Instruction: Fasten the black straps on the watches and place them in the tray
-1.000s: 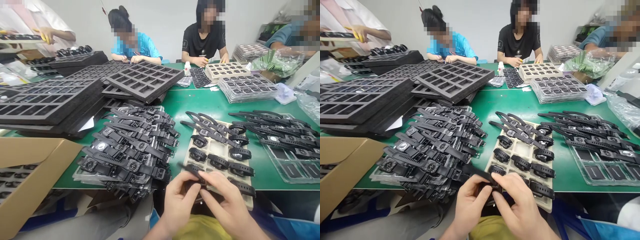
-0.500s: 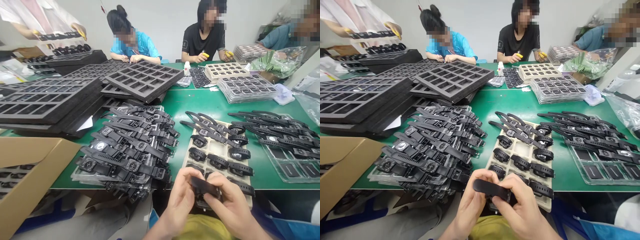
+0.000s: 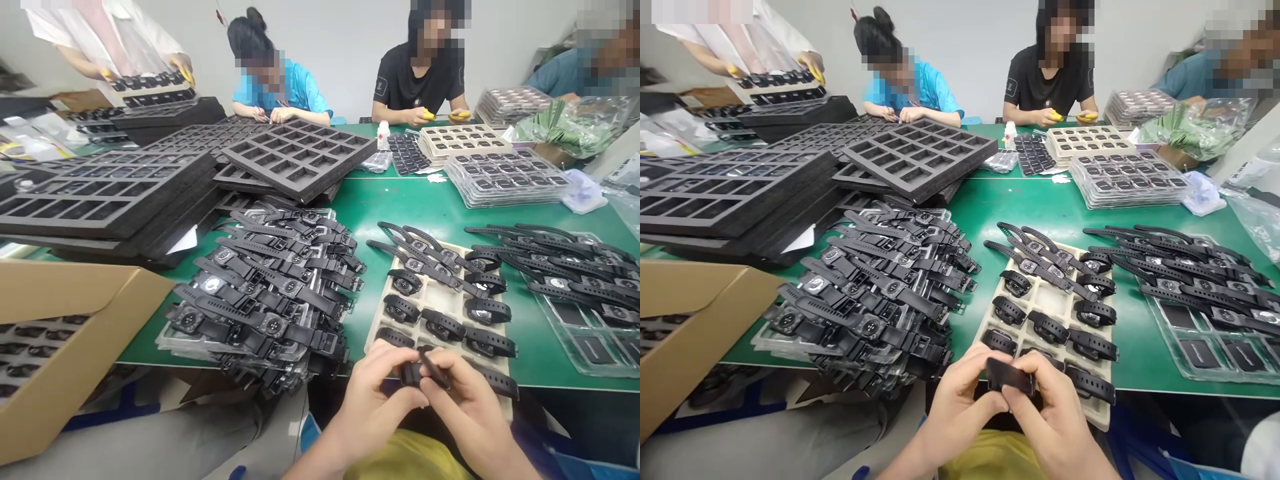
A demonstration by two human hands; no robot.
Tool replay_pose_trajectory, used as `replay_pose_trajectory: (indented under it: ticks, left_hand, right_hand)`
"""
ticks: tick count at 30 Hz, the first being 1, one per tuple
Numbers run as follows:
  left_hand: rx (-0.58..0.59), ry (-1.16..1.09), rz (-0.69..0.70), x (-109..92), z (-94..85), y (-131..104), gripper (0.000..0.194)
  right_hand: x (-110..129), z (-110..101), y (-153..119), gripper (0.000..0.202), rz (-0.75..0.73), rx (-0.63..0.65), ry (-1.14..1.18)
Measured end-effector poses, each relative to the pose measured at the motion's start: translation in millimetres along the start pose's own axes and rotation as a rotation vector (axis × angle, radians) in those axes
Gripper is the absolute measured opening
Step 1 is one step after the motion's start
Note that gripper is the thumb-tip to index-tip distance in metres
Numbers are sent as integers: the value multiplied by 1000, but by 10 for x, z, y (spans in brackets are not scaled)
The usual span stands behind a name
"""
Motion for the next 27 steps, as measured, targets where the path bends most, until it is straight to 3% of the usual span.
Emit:
replay_pose_trajectory:
  ticks: [2, 6, 8, 12, 15, 17, 21, 24, 27]
  left_hand:
    - [10, 21, 24, -25, 5, 8, 35]
    - [-9, 47, 131, -62, -9, 9, 27]
    - [-12, 69, 160, -55, -24, 3, 27]
    - [-63, 86, 190, -24, -70, -15, 29]
    - [-55, 82, 170, 2, -75, -28, 33]
    - [-39, 66, 128, 25, -71, -39, 35]
    - [-49, 24, 42, 68, -81, -60, 37]
    - [-60, 17, 69, 58, -97, -64, 36]
    - [-77, 9, 94, 48, -115, -59, 36]
  right_hand:
    - [-26, -2, -10, 26, -16, 38, -6]
    - [-107, -39, -37, 27, 69, -139, 169]
    - [-146, -35, -40, 25, 82, -167, 223]
    - [-152, -36, -19, 11, -82, -112, 134]
    - [-86, -94, -7, 48, -264, -132, 69]
    - [-13, -117, 7, 57, -395, -83, -42]
    - [82, -144, 39, 36, -552, -2, -230]
    - [64, -185, 40, 22, -503, -99, -142]
    - [22, -182, 24, 23, -436, -131, -65]
Point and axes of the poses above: each hand's wrist, its own y-axis towards the middle knuckle, its own z-axis out of the palm, x = y × z, the point moved 4 cm from there along y, towards the middle knuckle, and after that the axes turned 10 degrees about -x, right-handed, at the moved point
